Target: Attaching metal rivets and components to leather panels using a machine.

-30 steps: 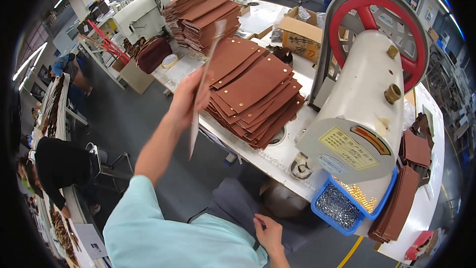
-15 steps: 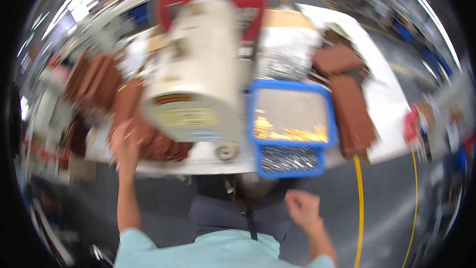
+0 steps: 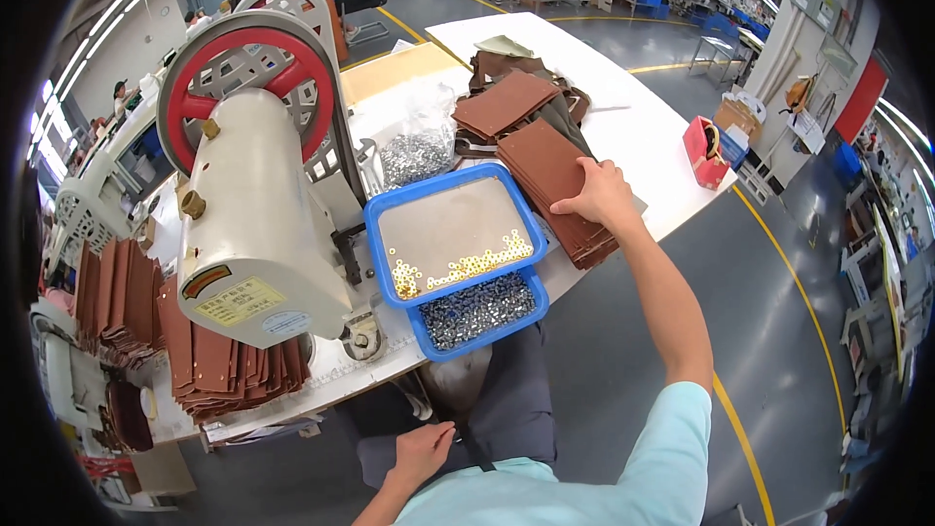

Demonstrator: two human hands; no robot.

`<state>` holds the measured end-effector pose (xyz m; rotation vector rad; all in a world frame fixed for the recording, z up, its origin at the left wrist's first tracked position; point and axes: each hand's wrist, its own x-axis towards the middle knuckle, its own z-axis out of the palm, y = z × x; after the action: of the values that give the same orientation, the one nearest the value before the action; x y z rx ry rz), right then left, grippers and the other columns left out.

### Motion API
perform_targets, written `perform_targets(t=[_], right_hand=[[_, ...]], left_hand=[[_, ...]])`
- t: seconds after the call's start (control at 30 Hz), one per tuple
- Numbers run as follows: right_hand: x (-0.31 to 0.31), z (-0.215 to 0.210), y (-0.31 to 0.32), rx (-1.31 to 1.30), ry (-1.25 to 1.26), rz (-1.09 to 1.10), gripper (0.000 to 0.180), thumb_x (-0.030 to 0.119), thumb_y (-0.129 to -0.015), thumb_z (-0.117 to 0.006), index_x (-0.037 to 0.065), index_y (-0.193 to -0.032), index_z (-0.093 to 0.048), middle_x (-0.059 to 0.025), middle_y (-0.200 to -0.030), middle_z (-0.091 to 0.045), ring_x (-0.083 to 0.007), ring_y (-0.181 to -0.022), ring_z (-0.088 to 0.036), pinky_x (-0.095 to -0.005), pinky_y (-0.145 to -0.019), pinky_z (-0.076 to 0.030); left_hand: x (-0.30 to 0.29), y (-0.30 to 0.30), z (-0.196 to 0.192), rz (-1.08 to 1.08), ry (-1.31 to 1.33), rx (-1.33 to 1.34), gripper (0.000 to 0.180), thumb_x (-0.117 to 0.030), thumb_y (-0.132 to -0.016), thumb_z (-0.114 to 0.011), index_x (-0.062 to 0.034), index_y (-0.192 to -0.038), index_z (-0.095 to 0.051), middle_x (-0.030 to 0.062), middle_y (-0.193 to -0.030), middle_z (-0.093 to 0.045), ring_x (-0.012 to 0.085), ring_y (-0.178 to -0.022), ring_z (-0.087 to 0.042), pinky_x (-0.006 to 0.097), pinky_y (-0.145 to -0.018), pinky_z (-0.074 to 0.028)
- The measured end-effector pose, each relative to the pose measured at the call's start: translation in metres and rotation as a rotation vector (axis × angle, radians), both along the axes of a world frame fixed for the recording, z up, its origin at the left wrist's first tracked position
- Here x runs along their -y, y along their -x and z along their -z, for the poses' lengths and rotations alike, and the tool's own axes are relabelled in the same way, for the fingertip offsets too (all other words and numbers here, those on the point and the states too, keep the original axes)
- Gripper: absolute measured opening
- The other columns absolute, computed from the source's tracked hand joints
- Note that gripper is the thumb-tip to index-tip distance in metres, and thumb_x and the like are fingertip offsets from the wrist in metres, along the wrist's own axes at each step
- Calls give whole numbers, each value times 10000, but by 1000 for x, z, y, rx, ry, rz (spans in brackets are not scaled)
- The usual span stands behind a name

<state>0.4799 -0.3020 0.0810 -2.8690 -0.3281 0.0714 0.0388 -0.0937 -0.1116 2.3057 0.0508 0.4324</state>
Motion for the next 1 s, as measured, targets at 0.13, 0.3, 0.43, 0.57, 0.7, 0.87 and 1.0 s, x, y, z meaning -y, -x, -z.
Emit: perform_targets(t=[0.13, 0.3, 0.43, 0.57, 0.7, 0.87, 1.0], right_hand=[[-10, -2, 12, 320, 57, -10, 936, 381, -672, -930, 147, -1484, -528, -162, -1310, -624, -347, -1222, -607, -477, -988, -524], [18, -9, 25, 233, -814, -156, 413, 114, -823, -824, -26, -1196, -714, -61, -893, -743, -127, -796, -691, -285, -717, -563], [27, -14, 81, -187, -1288, -178, 266, 17, -849, -763, -14, -1112, -739, -76, -1003, -768, -152, -886, -714, -301, -786, -583], [25, 30, 139, -714, -968, -552, 317, 81, -810, -843, -13, -1096, -744, -57, -980, -776, -162, -881, -725, -338, -795, -601], [-28, 60, 199, -837, -289, -896, 388, 295, -850, -858, -55, -943, -719, -162, -904, -774, -226, -816, -758, -356, -748, -598], [-76, 29, 165, -969, -326, -1222, 348, 268, -874, -844, 25, -1106, -752, -103, -963, -786, -193, -882, -770, -319, -783, -605], [-153, 43, 102, -388, -626, -743, 186, 70, -877, -736, -11, -1040, -774, -131, -894, -784, -169, -772, -740, -317, -742, -592]], left_hand=[[1, 7, 3, -30, -10, -62, 110, -135, -874, -767, -73, -965, -770, 74, -822, -755, 250, -685, -722, 349, -610, -571], [-21, -12, -24, -11, -18, 17, 117, -152, -879, -777, -73, -965, -768, 82, -816, -750, 259, -677, -718, 353, -601, -569], [-43, -28, -52, -62, 38, -12, 295, -257, -877, -811, -68, -1094, -747, 79, -882, -749, 236, -726, -730, 334, -628, -581], [-50, -51, -99, 20, 215, -41, 551, -374, -890, -813, -63, -1321, -666, 117, -1099, -748, 231, -963, -743, 331, -783, -598], [-29, -57, -105, 159, 872, 208, 597, -378, -1029, -664, -2, -1475, -537, 130, -1343, -677, 199, -1222, -629, 317, -1030, -500], [-39, -38, -111, -159, 1054, -100, 340, -170, -1069, -594, 40, -1334, -627, 50, -1174, -711, 93, -1048, -628, 267, -924, -517], [-44, -45, -112, -212, 1259, -150, 290, -156, -1048, -633, 26, -1272, -657, 49, -1162, -719, 103, -1003, -657, 276, -879, -548]])
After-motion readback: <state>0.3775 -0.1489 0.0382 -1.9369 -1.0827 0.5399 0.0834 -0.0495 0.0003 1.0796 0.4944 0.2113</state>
